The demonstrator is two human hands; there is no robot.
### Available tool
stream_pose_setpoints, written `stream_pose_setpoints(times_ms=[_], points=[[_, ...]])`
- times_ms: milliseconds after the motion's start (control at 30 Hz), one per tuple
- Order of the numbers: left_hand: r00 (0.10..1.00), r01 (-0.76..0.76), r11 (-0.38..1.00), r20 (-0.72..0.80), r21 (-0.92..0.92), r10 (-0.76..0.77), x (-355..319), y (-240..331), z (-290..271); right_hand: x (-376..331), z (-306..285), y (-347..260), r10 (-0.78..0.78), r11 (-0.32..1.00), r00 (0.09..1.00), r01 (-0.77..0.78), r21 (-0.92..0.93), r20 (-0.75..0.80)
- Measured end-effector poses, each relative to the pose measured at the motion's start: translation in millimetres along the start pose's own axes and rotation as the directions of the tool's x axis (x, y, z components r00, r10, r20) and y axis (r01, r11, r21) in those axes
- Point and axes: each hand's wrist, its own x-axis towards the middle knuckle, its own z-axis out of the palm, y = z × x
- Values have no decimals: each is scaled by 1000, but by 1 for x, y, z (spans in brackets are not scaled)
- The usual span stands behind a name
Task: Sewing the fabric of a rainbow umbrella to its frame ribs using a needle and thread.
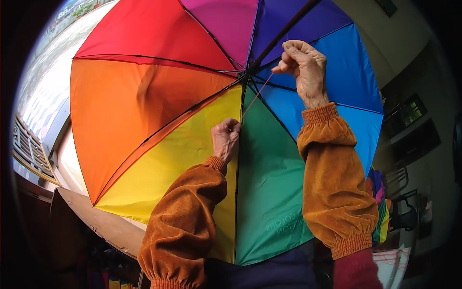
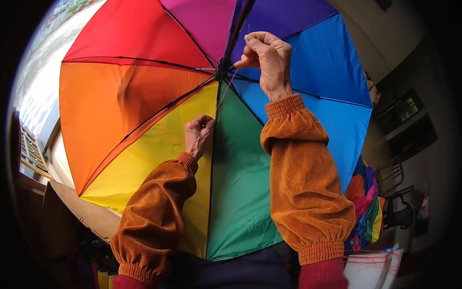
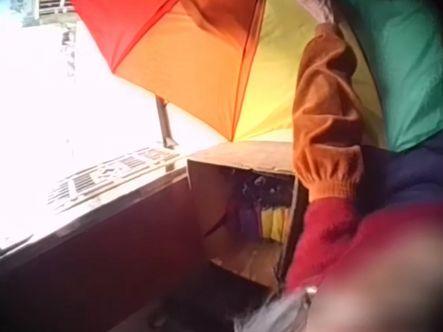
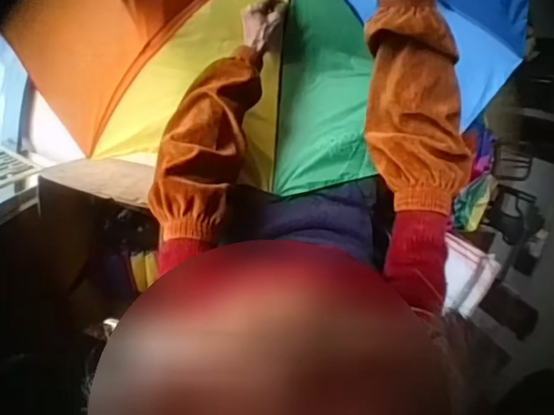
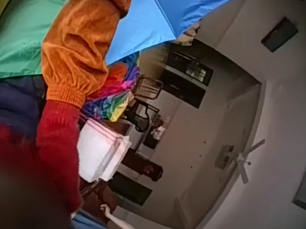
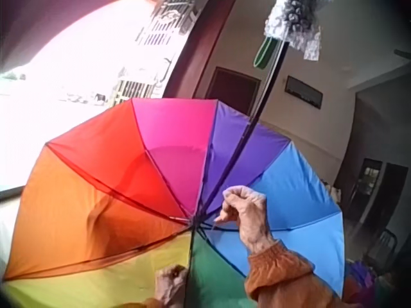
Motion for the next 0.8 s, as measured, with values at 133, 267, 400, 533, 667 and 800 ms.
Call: stream_pose_setpoints(times_ms=[133, 267, 400, 533, 667, 800], points=[[928, 371, 917, 78, -145, -363, 4, -13, 2, -31, -12, 54, 221, 936, 957, -154, -316, 190], [814, 580, 739, 276, -341, -511, 5, 4, -11, -87, -14, 116, 194, 787, 893, 104, -608, 405], [796, 606, 686, 309, -402, -521, 4, 14, -16, -94, -3, 128, 197, 598, 864, 268, -755, 462], [857, 515, 751, 269, -412, -440, 3, 6, -12, -92, 9, 128, 224, 522, 870, 273, -808, 439], [784, 621, 651, 358, -436, -508, 3, 22, -14, -94, 8, 131, 124, 533, 914, 267, -803, 386], [723, 690, 555, 439, -464, -533, 5, 14, -16, -97, 6, 132, 142, 579, 915, 233, -781, 378]])
